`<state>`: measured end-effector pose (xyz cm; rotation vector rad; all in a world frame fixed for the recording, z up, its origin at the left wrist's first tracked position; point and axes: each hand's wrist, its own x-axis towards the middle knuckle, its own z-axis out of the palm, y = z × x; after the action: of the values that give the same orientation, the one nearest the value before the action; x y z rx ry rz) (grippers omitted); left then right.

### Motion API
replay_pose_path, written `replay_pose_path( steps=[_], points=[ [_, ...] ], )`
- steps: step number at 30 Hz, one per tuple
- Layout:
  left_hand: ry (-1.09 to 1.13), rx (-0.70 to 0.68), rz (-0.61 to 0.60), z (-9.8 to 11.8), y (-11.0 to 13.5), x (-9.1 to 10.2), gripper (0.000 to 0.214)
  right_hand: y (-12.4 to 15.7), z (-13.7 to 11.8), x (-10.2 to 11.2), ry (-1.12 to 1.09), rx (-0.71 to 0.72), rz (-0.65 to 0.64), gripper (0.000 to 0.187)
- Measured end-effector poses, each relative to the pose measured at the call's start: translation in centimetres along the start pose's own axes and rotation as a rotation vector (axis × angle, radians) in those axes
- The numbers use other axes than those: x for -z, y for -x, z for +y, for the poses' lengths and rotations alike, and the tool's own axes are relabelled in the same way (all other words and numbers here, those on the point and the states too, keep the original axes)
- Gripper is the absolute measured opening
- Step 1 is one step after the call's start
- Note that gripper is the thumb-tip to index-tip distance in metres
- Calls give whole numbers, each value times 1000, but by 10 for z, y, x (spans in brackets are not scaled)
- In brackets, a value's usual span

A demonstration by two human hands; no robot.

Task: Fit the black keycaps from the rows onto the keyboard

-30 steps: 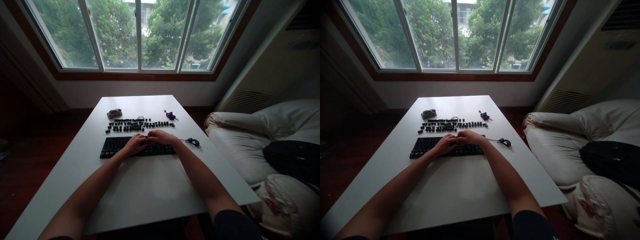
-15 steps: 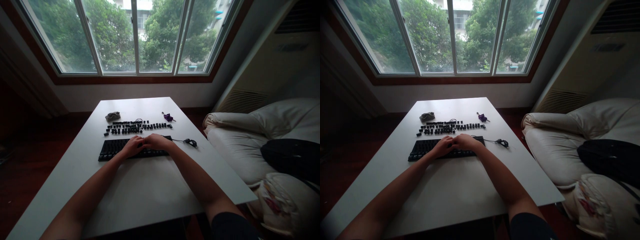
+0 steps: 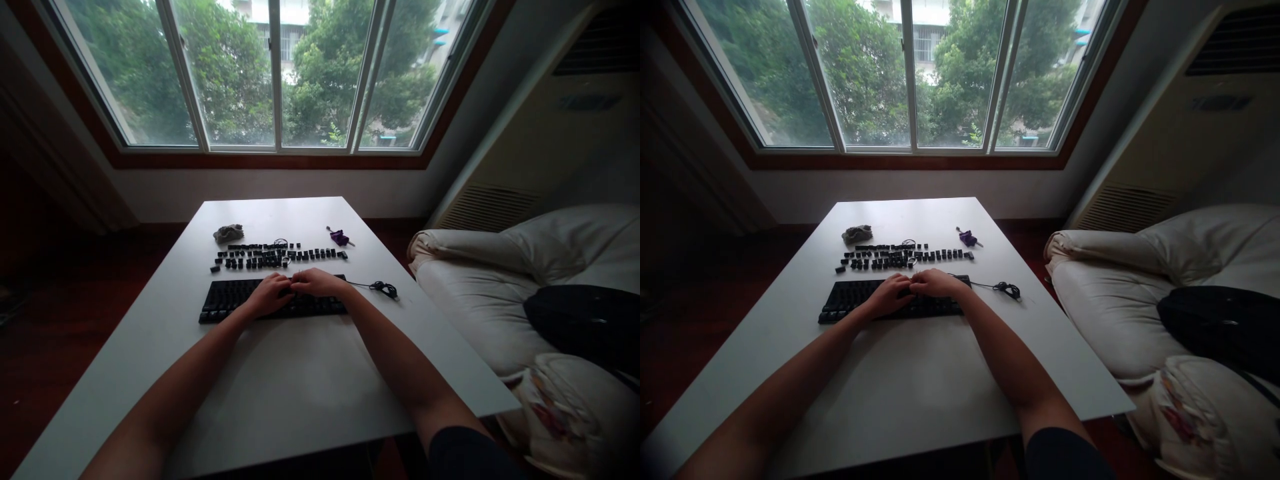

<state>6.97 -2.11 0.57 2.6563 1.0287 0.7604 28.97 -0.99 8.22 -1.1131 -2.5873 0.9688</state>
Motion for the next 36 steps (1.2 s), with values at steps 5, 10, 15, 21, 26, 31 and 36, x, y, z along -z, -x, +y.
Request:
replay_pose_path(
  steps=[5,10,15,21,26,31,36],
  points=[
    [16,4,3,-1,0,-1,13,-1,4,0,-81,-22,-8,39],
    [25,-8,-4,0,1,0,11,-1,6,2,-108,-36,-23,34],
    [-21,-9,-19,2,0,1,15,-1,3,1,-116,-26,-28,36],
    [-46,1,-21,5,0,3,25,-1,-2,-1,-110,-29,-23,43],
    [-46,13,-26,4,1,2,23,-4,-6,-11,-80,-98,72,44],
    [-25,12,-14,2,0,0,16,-8,-10,-23,93,-138,218,31],
    [-5,-14,-3,1,-1,-1,19,-6,-10,-27,180,-136,242,10]
  ],
)
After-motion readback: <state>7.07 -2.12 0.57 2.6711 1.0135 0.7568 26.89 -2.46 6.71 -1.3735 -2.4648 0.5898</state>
